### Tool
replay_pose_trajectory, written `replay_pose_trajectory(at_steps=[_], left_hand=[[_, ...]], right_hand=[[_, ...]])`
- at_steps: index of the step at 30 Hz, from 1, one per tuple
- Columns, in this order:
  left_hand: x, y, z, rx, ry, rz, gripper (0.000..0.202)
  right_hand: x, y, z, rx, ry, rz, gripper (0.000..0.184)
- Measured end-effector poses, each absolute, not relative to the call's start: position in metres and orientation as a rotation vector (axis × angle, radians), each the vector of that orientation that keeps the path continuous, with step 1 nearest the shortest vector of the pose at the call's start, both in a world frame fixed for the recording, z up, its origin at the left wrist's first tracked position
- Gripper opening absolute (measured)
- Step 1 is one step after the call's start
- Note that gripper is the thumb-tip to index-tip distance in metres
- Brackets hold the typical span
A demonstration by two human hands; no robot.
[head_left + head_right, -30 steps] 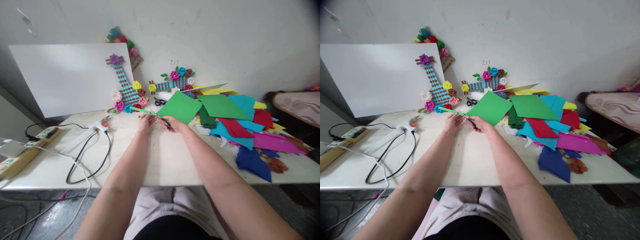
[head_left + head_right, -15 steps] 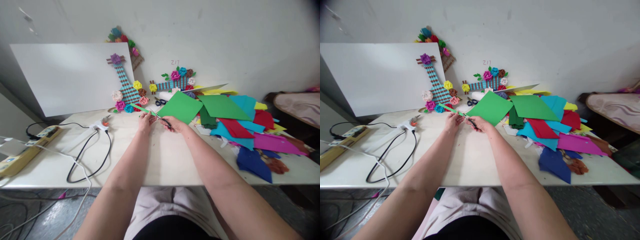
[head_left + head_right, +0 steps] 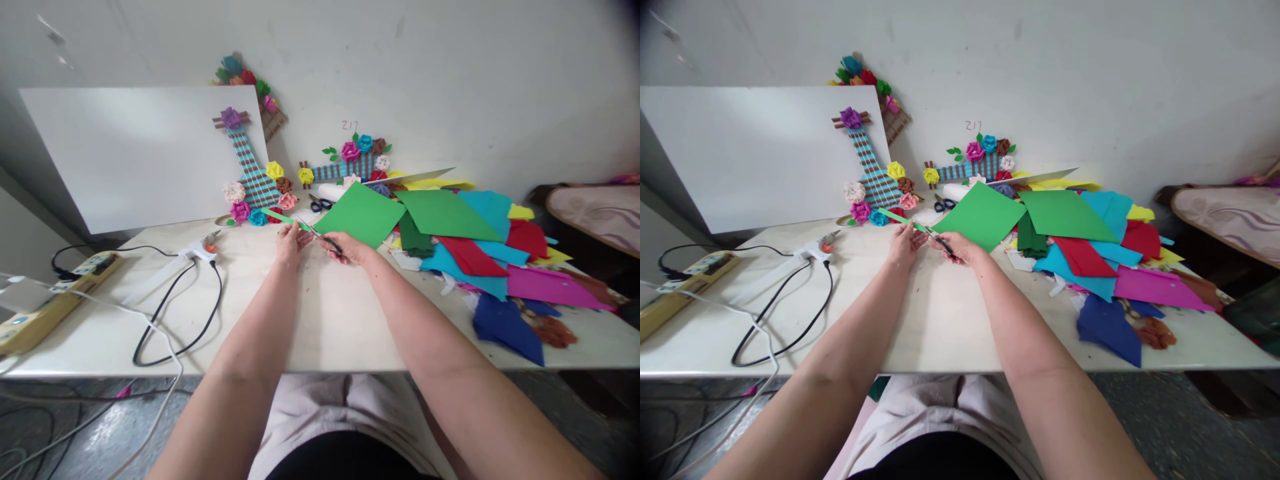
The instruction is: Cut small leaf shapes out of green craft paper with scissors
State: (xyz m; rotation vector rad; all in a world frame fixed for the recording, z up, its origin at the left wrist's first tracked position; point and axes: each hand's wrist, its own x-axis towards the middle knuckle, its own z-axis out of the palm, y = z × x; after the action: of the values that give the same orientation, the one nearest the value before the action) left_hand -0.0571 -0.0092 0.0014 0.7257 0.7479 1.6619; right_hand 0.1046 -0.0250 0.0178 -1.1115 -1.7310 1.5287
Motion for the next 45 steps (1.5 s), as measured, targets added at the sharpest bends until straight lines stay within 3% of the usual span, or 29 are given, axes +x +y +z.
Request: replay_pose_trajectory(at_steps=[29,45], left_hand=[[-0.0589,-0.0084,0.0016,0.696,0.763,1.676,0.017],[-0.0594,-0.0119,0.0049,0.713,0.78,1.669,0.024]], right_hand=[[0.1025,-0.0304,0.0216,-1.094,-1.716,1.528,0.025],[0.1037,-0.0257,0.0176,-1.105,-1.773,1.525,0.029]])
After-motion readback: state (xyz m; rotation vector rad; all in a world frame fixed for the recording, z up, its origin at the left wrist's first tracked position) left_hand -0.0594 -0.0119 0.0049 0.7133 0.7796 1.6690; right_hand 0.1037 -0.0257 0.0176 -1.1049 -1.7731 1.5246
